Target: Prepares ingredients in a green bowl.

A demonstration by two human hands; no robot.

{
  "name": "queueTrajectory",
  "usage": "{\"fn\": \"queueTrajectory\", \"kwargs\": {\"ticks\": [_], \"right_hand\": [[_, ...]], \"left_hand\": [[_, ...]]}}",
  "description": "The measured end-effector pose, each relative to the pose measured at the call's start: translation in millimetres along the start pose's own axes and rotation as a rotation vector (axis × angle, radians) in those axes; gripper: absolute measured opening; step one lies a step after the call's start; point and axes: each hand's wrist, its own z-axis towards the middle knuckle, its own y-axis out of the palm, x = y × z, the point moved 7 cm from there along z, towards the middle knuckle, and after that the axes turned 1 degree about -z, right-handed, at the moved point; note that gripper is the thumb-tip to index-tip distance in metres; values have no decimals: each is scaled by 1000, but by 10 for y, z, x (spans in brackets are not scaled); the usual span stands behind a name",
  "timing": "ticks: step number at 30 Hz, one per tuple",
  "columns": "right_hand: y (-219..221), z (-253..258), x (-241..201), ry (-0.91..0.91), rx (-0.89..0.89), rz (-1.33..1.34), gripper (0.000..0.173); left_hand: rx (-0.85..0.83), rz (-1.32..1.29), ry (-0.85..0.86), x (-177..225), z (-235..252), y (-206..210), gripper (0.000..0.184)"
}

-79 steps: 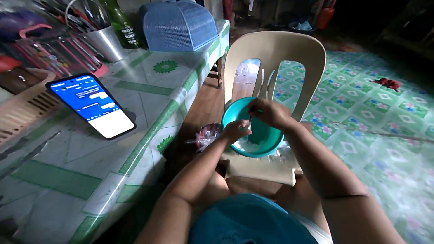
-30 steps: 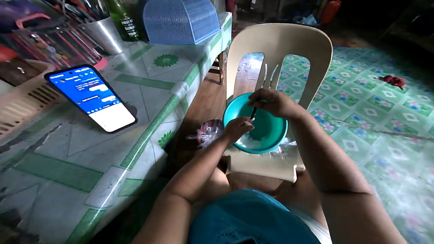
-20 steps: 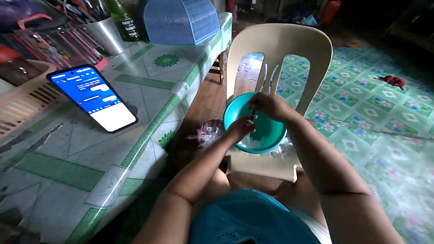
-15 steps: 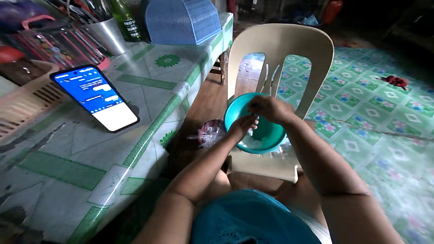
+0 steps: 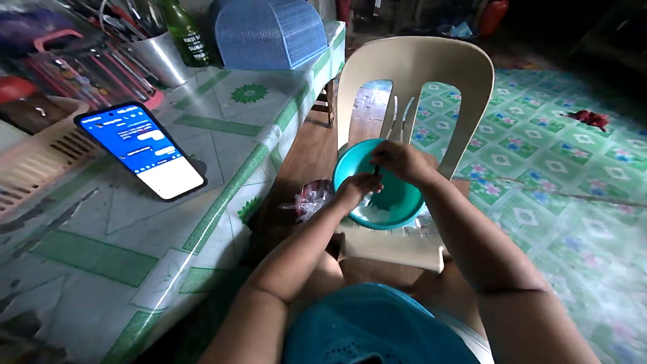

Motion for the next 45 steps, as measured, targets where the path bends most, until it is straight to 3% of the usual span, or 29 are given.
{"fn": "queueTrajectory", "kwargs": {"ticks": [6,12,18,23,29,32,37,41,45], "right_hand": [[-101,6,28,58,70,63,15],[-395,-65,29,-88,338,198,15],[-608,-127,174,-68,484,325,16],[-455,-100,154,-13,291,134,18],[-120,-2,-96,17,-129,-258,28],[-32,35,-184,-34,-165,-359,18],[-37,111,-192,-73,-204,-451,15],[-123,95,-332,-154,-58,-552,15],[11,163,-163,13,-208,-632,17]], "left_hand": [[-27,29,-22,-65,2,32,32],[17,255,59,-8,76,-96,32],[104,270,41,110,135,-236,30],[170,238,27,149,143,-290,31],[199,222,101,183,159,-292,33],[186,185,100,174,133,-284,32],[122,281,1,158,100,-243,29],[76,360,74,198,122,-231,43],[19,362,6,148,127,-209,53]]}}
